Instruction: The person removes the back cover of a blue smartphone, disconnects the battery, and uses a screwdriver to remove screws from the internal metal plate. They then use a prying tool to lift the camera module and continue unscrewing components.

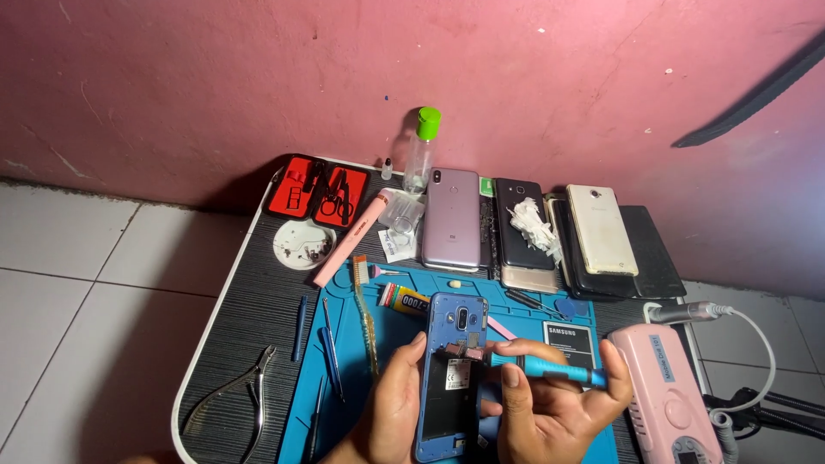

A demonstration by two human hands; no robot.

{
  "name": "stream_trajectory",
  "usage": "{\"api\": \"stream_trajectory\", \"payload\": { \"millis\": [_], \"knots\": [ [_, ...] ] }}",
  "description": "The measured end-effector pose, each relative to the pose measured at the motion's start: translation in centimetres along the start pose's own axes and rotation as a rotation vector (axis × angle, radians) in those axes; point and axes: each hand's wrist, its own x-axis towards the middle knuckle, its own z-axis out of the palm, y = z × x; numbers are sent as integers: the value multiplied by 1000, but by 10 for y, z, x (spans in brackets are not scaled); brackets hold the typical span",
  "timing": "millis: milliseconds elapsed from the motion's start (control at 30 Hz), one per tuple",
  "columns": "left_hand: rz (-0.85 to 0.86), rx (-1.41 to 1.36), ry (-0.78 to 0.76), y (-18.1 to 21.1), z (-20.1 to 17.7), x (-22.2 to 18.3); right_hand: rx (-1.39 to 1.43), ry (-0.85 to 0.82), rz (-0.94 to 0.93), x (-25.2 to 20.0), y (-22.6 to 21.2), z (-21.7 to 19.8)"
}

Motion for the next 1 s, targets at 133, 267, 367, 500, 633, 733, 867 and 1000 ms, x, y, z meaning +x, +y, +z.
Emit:
{"api": "stream_trajectory", "payload": {
  "millis": [133, 267, 367, 500, 633, 733, 867, 1000],
  "knots": [
    [28, -18, 195, 12, 30, -12, -34, 14, -29, 1, -1, 3],
    [63, -41, 389, 13, 47, -18, -53, -34, -61, 0, 3, -3],
    [80, -18, 447, 16, 52, -20, -48, -39, -69, 1, 3, -3],
    [50, -17, 393, 13, 48, -18, -39, -42, -76, -1, 3, -2],
    [108, -10, 498, 12, 48, -17, -32, -30, -134, -3, 6, -2],
    [72, -4, 457, 14, 55, -23, -3, -42, -229, -2, 9, 0],
    [-4, -9, 367, 15, 52, -23, -27, 18, -236, -8, -3, 6],
    [62, 57, 372, 8, 41, -16, 7, -36, -253, -7, -20, -1]
  ]
}}
